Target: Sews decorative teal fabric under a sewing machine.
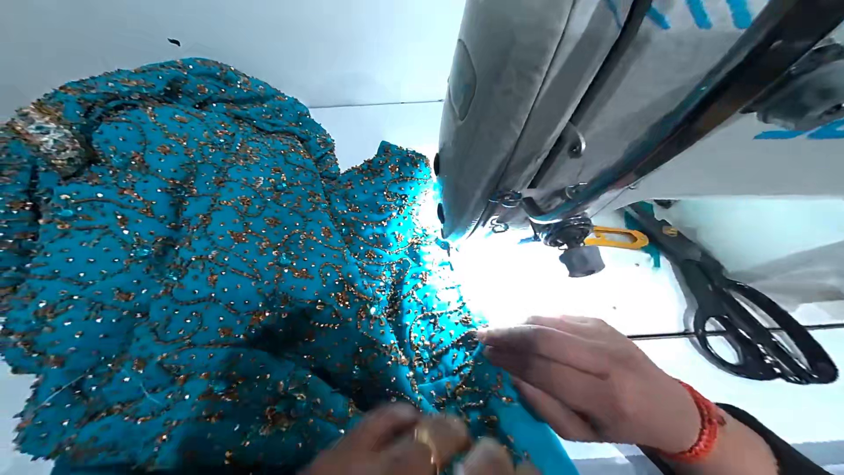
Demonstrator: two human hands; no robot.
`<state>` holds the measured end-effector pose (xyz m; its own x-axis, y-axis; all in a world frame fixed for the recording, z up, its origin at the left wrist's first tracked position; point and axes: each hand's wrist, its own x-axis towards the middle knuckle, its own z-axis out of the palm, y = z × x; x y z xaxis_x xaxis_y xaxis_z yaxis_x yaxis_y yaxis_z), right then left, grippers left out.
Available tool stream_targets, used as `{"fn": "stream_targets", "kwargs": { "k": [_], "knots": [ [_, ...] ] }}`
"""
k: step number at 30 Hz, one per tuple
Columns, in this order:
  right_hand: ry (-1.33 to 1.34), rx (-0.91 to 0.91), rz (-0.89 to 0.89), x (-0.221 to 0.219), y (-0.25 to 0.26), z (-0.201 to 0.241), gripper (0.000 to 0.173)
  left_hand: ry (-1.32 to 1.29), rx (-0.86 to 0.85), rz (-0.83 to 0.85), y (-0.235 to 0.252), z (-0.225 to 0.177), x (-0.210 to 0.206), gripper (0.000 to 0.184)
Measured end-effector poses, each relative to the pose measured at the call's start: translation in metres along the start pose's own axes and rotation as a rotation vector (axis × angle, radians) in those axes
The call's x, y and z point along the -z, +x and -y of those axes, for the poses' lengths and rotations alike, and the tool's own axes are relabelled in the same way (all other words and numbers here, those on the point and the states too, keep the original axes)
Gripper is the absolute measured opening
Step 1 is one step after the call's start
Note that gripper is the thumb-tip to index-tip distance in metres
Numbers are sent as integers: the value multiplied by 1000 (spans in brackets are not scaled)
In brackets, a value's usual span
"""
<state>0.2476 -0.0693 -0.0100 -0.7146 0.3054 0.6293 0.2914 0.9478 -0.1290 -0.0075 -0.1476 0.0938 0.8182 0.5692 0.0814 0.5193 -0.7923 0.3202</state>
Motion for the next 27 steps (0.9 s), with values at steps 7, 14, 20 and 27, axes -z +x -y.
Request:
{"fn": "stream_targets", "kwargs": {
  "k": [7, 14, 20, 27],
  "knots": [
    [59, -62, 35, 1, -4, -3, 24, -42, 140, -19, 37, 74, -34, 91],
    [119, -108, 37, 2, -5, -4, 22, 142, 90, -159, 39, 79, -64, 76],
    [101, -274, -42, 5, 3, -15, 27, 149, 29, -204, 37, 92, -68, 62],
    [-60, -116, 58, -13, 11, -51, 28, 148, -95, -188, 31, 116, -58, 57]
  ]
}}
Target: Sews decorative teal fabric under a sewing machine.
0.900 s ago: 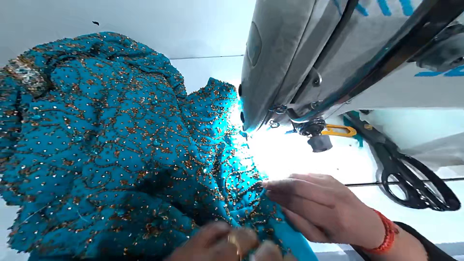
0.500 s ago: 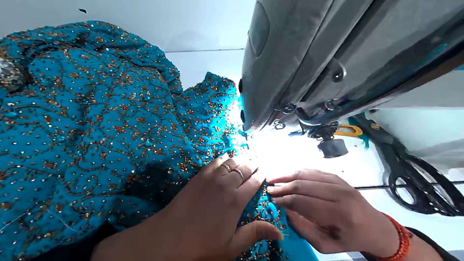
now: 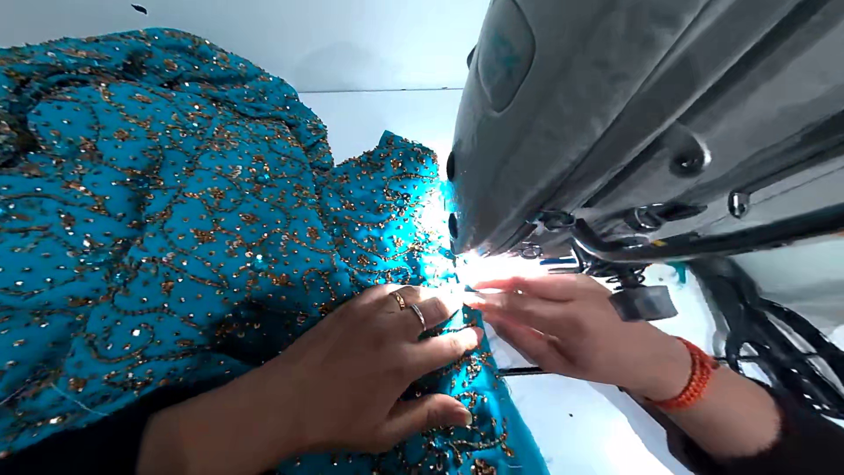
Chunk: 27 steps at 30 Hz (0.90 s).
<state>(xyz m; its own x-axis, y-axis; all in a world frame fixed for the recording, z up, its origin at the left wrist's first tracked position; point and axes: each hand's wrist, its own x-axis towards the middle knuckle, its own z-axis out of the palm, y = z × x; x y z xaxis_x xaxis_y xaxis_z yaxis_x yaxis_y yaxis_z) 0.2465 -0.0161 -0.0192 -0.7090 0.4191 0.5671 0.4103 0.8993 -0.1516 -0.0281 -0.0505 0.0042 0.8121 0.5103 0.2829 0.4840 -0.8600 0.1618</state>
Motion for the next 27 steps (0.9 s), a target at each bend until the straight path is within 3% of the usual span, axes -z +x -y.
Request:
{"fn": "stream_targets", "kwargs": {
  "k": [5, 9, 12, 16, 18, 20, 23, 27],
  "knots": [
    [-64, -62, -7, 4, -10, -4, 31, 29, -19, 6, -1, 3, 1, 58],
    [-349, -489, 99, 42, -10, 4, 44, 30, -15, -3, -1, 1, 0, 56],
    [-458, -657, 144, 65, -11, 6, 32, 20, -16, -16, 1, 2, -1, 56],
    [-332, -709, 183, 71, -14, 5, 17, 17, -8, -1, 1, 1, 0, 56],
    [-272, -655, 142, 68, -12, 3, 14, 28, -12, -2, 1, 1, 1, 56],
    [-278, -483, 90, 59, -10, 1, 26, 37, -12, -4, 2, 1, 1, 55],
    [-277, -192, 70, 39, -7, -1, 30, 34, -11, -2, 3, 0, 1, 55],
    [-290, -158, 167, 23, -5, 6, 49, 27, -12, 2, 4, 1, 1, 56]
  ]
}}
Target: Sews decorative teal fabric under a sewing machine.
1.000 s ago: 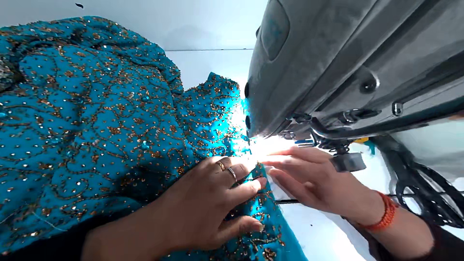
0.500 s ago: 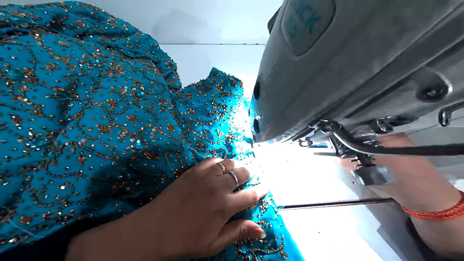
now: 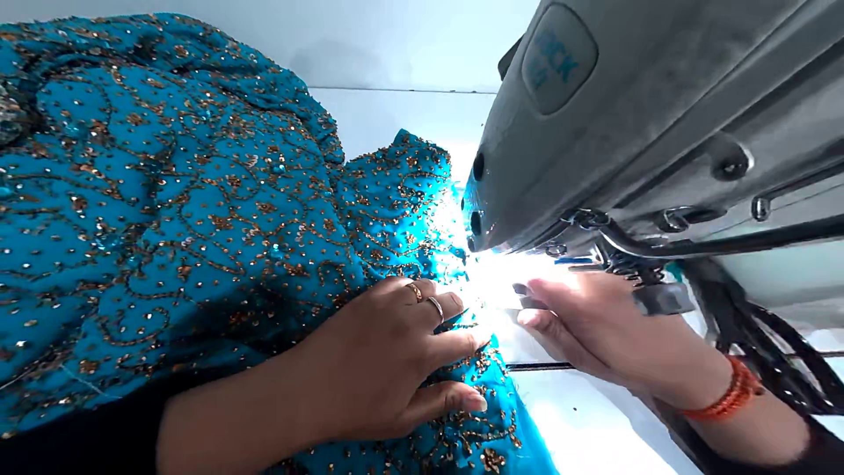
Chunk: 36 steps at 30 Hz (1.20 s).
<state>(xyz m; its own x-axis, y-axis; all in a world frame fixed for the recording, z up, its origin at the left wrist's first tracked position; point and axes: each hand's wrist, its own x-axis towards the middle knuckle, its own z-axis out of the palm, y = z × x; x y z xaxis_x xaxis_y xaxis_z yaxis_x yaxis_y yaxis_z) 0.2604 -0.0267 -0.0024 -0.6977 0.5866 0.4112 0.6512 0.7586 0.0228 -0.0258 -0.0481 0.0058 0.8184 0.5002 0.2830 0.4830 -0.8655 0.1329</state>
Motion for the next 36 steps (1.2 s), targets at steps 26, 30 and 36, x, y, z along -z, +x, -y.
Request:
{"fn": "stream_targets", "kwargs": {
  "k": [26, 30, 36],
  "knots": [
    [-39, 7, 20, -5, 9, 5, 54, 6, 2, -17, 0, 0, -1, 53],
    [-23, 17, 25, -4, 6, -1, 51, 15, -2, -11, 0, 0, -1, 54],
    [-20, 16, 41, -3, 6, 1, 54, 11, -8, -16, 0, 0, -1, 53]
  ]
}}
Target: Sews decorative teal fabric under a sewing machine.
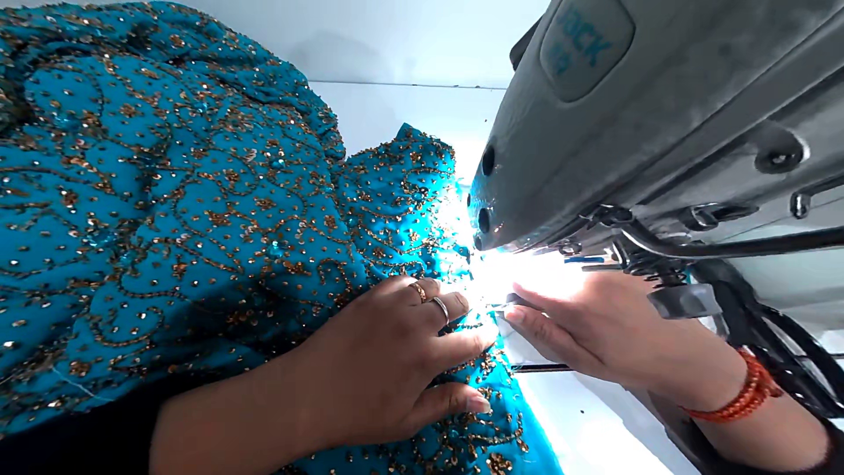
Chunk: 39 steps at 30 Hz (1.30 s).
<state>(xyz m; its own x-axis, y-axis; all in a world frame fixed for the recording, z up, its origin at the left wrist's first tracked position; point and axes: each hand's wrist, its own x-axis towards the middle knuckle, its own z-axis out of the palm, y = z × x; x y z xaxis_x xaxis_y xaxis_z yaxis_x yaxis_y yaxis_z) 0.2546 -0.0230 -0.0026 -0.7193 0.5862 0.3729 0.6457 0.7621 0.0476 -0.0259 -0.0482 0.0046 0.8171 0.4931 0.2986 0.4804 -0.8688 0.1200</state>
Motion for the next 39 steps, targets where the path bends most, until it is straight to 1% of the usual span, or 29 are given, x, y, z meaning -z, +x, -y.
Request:
{"fn": "stream_targets", "kwargs": {
  "k": [9, 18, 22, 28, 35, 39],
  "knots": [
    [-22, -6, -35, -1, 3, 4, 54, 11, -1, 0, 0, 0, 0, 53],
    [-14, 0, -19, -3, 1, 0, 52, 6, -3, 5, 0, 0, 0, 53],
    [-33, 14, -53, -5, 0, -1, 55, 3, -4, -7, 0, 0, 0, 53],
    [-18, 2, -47, -4, 1, 0, 52, 5, -2, 4, -1, 0, 1, 52],
    [-18, -65, -21, -1, 1, -3, 46, 18, 4, 8, 0, -1, 1, 52],
    [-21, -37, -31, -2, 4, 1, 50, 20, 7, 15, 0, -1, 1, 52]
  ]
}}
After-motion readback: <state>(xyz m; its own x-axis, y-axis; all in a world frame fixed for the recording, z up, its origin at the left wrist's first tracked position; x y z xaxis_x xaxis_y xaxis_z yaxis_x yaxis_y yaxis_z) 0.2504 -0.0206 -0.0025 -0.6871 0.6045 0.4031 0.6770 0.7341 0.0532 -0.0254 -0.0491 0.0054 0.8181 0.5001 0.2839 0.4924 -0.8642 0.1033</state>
